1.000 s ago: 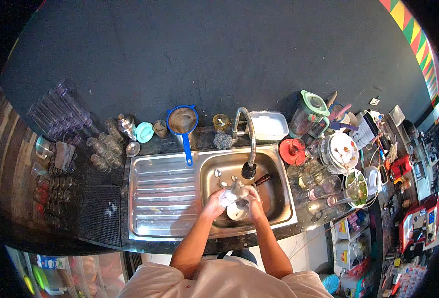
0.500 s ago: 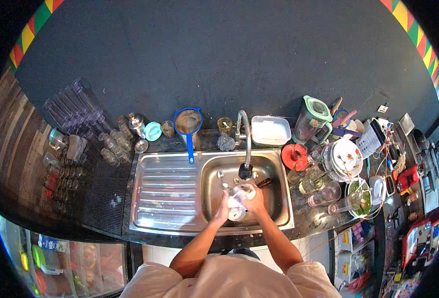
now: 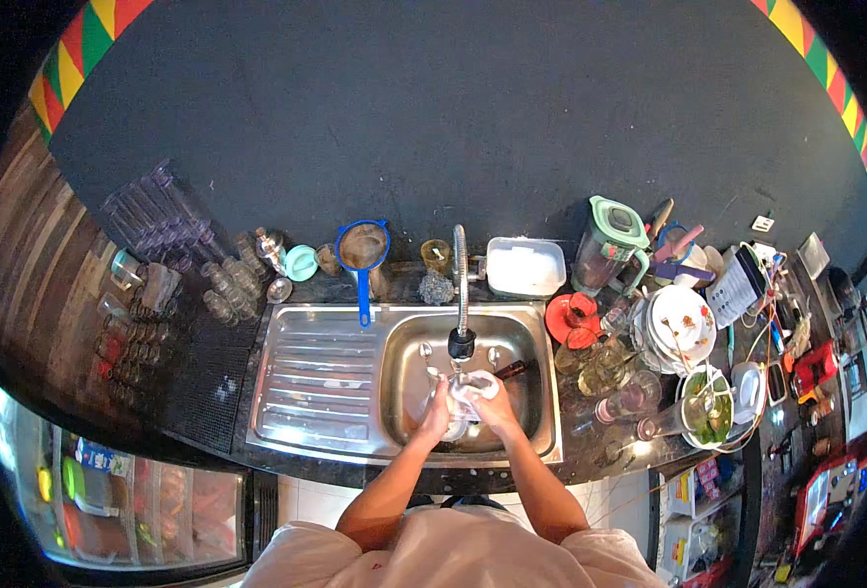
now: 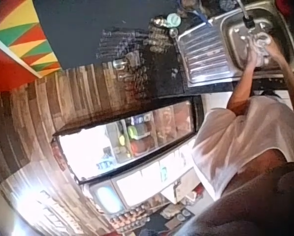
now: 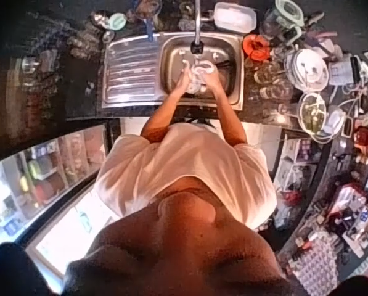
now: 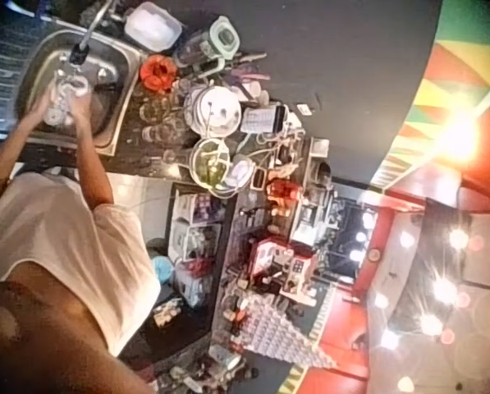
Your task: Wash several glasses in a sink using soap and water, then place them on a drying rack.
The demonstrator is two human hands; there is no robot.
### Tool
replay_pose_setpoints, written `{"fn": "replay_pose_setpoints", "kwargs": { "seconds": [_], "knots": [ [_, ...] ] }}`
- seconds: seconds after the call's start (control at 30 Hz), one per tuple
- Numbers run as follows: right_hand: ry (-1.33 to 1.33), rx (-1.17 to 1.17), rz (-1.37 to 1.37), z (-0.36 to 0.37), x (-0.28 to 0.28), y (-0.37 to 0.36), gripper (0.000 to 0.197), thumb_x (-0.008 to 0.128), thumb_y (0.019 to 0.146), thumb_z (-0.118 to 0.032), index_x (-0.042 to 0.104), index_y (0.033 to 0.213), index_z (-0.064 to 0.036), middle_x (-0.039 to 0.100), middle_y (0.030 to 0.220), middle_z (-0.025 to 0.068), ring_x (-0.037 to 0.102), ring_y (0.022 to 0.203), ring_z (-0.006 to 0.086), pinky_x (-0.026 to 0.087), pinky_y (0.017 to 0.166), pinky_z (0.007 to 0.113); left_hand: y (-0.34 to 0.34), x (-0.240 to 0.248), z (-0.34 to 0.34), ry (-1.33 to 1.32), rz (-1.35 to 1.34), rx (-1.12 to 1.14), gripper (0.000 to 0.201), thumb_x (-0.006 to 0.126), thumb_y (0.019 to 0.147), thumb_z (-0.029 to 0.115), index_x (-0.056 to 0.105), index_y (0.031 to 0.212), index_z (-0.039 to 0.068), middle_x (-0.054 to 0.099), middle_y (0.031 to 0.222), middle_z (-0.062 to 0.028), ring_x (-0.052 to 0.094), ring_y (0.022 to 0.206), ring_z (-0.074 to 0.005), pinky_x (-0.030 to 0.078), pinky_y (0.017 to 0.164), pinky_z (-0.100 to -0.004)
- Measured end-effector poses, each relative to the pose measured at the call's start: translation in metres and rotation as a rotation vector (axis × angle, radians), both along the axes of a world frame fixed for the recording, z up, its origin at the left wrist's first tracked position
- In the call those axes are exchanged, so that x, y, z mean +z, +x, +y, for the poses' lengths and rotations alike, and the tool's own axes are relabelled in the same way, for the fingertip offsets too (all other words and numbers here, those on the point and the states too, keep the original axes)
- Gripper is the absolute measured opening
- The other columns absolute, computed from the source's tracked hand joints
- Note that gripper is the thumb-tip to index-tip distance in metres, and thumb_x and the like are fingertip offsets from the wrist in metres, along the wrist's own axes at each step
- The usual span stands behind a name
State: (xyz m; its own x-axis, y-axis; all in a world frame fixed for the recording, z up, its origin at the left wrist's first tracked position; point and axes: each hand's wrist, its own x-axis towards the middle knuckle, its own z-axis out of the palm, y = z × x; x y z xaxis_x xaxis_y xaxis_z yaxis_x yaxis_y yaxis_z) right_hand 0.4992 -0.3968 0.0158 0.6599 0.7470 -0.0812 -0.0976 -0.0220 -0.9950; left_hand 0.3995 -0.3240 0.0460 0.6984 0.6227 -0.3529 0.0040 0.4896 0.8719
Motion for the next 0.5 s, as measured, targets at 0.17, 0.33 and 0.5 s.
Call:
{"fn": "replay_pose_setpoints", "kwargs": {
  "seconds": [0.17, 0.33, 0.5],
  "knots": [
    [0.038, -0.020, -0.287, 0.007, 0.021, 0.007, 0.035, 0.057, 0.059, 0.002, 0.058, 0.094, 0.0005, 0.063, 0.085, 0.0077, 0.059, 0.077, 0.0153, 0.046, 0.073, 0.027, 0.002, -0.035, 0.002, -0.205, -0.082, 0.115, 0.066, 0.033, 0.088, 0.053, 0.039, 0.124, -0.002, 0.047, 0.120, -0.0093, 0.039, 0.112, -0.0178, 0.021, 0.100, -0.0299],
    [0.182, -0.033, 0.659, 0.011, -0.033, 0.025, 0.023, 0.048, 0.075, -0.005, 0.058, 0.096, -0.0041, 0.060, 0.079, 0.0040, 0.058, 0.071, 0.0141, 0.048, 0.066, 0.027, 0.014, -0.055, 0.006, -0.378, -0.028, 0.077, 0.046, 0.036, 0.090, 0.039, 0.051, 0.107, -0.001, 0.059, 0.098, -0.0119, 0.058, 0.090, -0.0239, 0.045, 0.083, -0.0333],
    [0.230, -0.322, 0.529, 0.009, -0.018, -0.008, 0.028, 0.054, 0.076, -0.012, 0.054, 0.103, -0.0020, 0.060, 0.089, 0.0064, 0.057, 0.078, 0.0152, 0.046, 0.072, 0.026, 0.014, -0.068, 0.007, -0.723, -0.597, 0.113, 0.032, 0.031, 0.087, 0.016, 0.055, 0.099, 0.000, 0.062, 0.088, -0.0122, 0.061, 0.081, -0.0252, 0.050, 0.075, -0.0365]
  ]
}}
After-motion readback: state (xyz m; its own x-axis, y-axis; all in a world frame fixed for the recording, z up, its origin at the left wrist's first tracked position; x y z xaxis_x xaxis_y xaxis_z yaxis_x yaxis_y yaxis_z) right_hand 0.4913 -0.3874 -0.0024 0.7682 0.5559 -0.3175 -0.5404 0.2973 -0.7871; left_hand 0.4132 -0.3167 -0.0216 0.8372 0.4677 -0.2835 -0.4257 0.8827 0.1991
